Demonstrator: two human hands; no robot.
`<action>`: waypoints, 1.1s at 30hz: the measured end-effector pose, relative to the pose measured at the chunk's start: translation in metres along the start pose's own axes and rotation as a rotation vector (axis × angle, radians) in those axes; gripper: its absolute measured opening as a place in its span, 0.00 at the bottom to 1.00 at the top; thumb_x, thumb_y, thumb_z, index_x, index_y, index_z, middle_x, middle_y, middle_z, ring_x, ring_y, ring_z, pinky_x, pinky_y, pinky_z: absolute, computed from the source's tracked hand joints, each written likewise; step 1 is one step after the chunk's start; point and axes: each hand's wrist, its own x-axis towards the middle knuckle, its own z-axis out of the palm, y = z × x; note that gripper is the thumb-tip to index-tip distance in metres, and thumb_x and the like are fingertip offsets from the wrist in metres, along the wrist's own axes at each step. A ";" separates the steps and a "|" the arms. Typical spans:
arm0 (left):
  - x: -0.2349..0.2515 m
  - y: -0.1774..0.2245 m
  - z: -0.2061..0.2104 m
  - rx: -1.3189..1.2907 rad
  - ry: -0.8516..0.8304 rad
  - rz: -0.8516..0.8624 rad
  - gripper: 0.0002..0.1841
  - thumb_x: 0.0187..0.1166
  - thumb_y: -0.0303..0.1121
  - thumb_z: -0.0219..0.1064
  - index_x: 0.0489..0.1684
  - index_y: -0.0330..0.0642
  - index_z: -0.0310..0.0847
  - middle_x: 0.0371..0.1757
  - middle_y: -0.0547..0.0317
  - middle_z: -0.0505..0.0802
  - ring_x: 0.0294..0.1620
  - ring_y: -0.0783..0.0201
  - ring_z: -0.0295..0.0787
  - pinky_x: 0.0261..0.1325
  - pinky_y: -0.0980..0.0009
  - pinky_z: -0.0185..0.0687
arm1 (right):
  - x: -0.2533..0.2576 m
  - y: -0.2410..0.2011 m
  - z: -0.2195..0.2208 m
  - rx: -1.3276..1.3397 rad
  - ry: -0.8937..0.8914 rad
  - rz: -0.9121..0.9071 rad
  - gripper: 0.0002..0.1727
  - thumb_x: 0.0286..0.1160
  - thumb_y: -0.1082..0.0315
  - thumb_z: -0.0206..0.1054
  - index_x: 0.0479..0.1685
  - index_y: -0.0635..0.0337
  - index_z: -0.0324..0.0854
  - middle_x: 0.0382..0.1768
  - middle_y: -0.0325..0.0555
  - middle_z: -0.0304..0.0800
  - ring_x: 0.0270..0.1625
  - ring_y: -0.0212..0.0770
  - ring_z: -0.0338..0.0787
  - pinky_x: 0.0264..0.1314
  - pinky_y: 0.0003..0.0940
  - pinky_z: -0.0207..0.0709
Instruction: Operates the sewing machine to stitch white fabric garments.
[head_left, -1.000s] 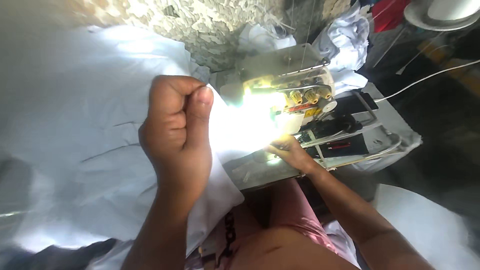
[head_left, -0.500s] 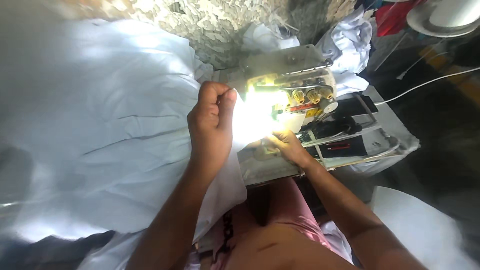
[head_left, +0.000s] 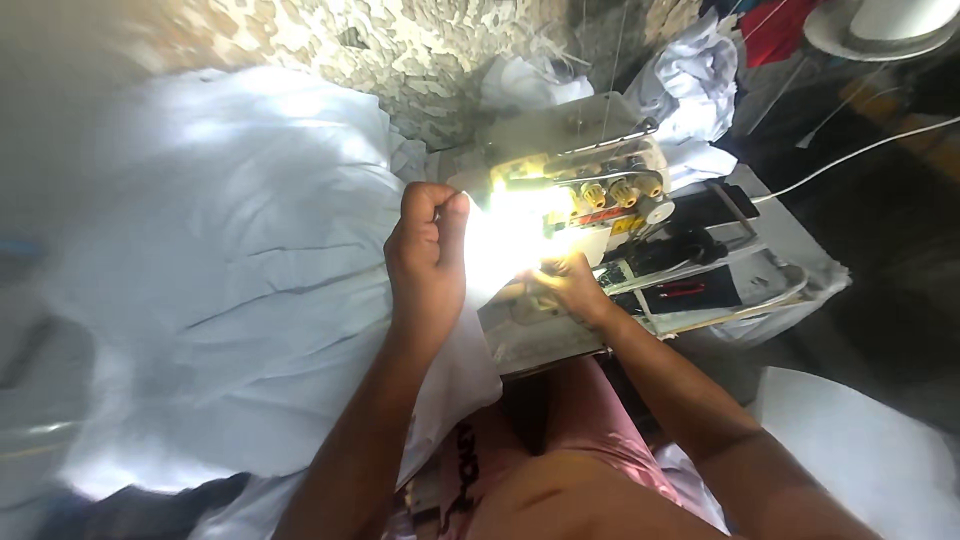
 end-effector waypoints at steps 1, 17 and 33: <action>0.000 -0.001 0.000 0.004 0.001 0.001 0.08 0.91 0.30 0.55 0.45 0.35 0.75 0.34 0.70 0.81 0.35 0.88 0.74 0.41 0.90 0.70 | 0.000 0.001 0.000 -0.008 -0.002 -0.011 0.13 0.76 0.65 0.72 0.25 0.63 0.85 0.26 0.37 0.84 0.28 0.20 0.76 0.36 0.22 0.72; 0.005 -0.008 0.007 0.010 0.016 0.047 0.08 0.91 0.29 0.55 0.44 0.33 0.75 0.35 0.67 0.81 0.36 0.87 0.76 0.43 0.89 0.72 | 0.004 0.000 -0.005 -0.122 -0.052 -0.073 0.17 0.81 0.63 0.67 0.26 0.66 0.88 0.27 0.45 0.88 0.30 0.31 0.83 0.39 0.33 0.76; -0.021 0.020 -0.010 0.102 -0.137 0.047 0.08 0.88 0.27 0.57 0.44 0.30 0.79 0.32 0.63 0.84 0.33 0.87 0.75 0.40 0.91 0.70 | -0.027 -0.005 -0.014 0.040 -0.090 -0.058 0.10 0.80 0.69 0.67 0.38 0.68 0.86 0.32 0.40 0.85 0.30 0.19 0.76 0.36 0.14 0.72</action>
